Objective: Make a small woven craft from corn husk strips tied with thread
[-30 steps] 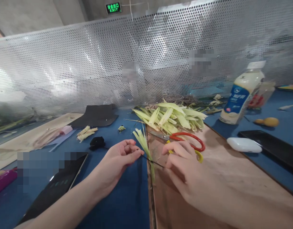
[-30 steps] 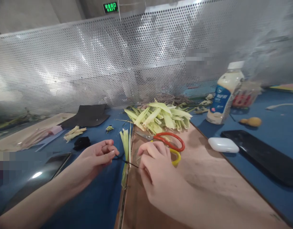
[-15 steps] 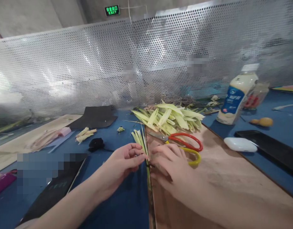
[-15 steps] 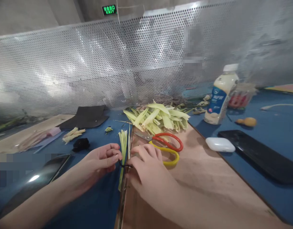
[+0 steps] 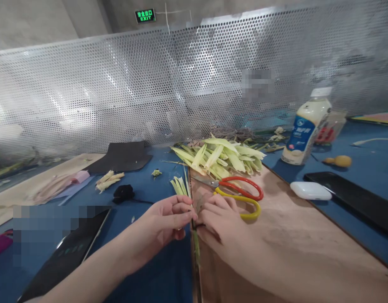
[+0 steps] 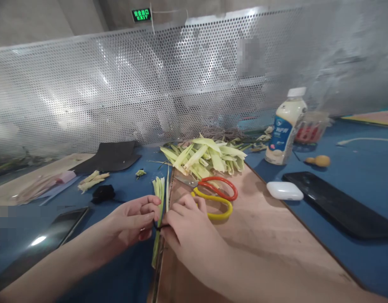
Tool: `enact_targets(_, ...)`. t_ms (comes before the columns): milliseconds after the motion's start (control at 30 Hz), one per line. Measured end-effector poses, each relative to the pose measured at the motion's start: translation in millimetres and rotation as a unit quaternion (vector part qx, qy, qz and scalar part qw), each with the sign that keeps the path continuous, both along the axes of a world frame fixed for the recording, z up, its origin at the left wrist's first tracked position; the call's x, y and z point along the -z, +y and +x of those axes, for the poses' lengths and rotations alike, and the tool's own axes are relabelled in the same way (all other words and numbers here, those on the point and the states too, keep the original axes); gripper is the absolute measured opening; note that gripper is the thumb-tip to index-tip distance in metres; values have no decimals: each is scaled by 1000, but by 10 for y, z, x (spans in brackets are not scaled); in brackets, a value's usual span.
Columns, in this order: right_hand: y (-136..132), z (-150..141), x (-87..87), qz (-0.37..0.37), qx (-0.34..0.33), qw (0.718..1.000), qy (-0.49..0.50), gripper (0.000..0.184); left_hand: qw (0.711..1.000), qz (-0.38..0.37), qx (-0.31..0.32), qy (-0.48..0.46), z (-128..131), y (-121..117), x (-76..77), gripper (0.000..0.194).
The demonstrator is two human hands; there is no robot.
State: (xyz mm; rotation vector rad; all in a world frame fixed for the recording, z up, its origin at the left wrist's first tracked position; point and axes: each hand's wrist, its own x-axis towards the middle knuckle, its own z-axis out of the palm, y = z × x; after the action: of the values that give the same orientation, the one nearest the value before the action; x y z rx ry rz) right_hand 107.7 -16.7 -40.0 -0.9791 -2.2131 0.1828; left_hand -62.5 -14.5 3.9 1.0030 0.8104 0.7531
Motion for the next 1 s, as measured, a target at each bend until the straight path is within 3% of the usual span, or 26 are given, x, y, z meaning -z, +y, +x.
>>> enact_targets(133,52,48,11,32,-6,999,-37,13,998,24,8,51,-31,17,-26,21)
enact_targets(233,81,84,34,76,8,994,-74,13,985,79,4,153,-34,6,-34,12)
enact_targets(367,48,98,35,168,17,973,-157,10,934,159,36,319,-8,-56,-20,34)
enact_targets(500,-10,89,-12,228,22,957,-178,15,885,191,82,417,4,-99,21,40)
enact_targets(667,-1,101,-49,217,23,958,-187,14,887,189,118,404,6,-80,10,32)
enact_targets(1000,4,167,-89,203,4,956,-210,20,888,217,104,392,-16,-80,-11,27)
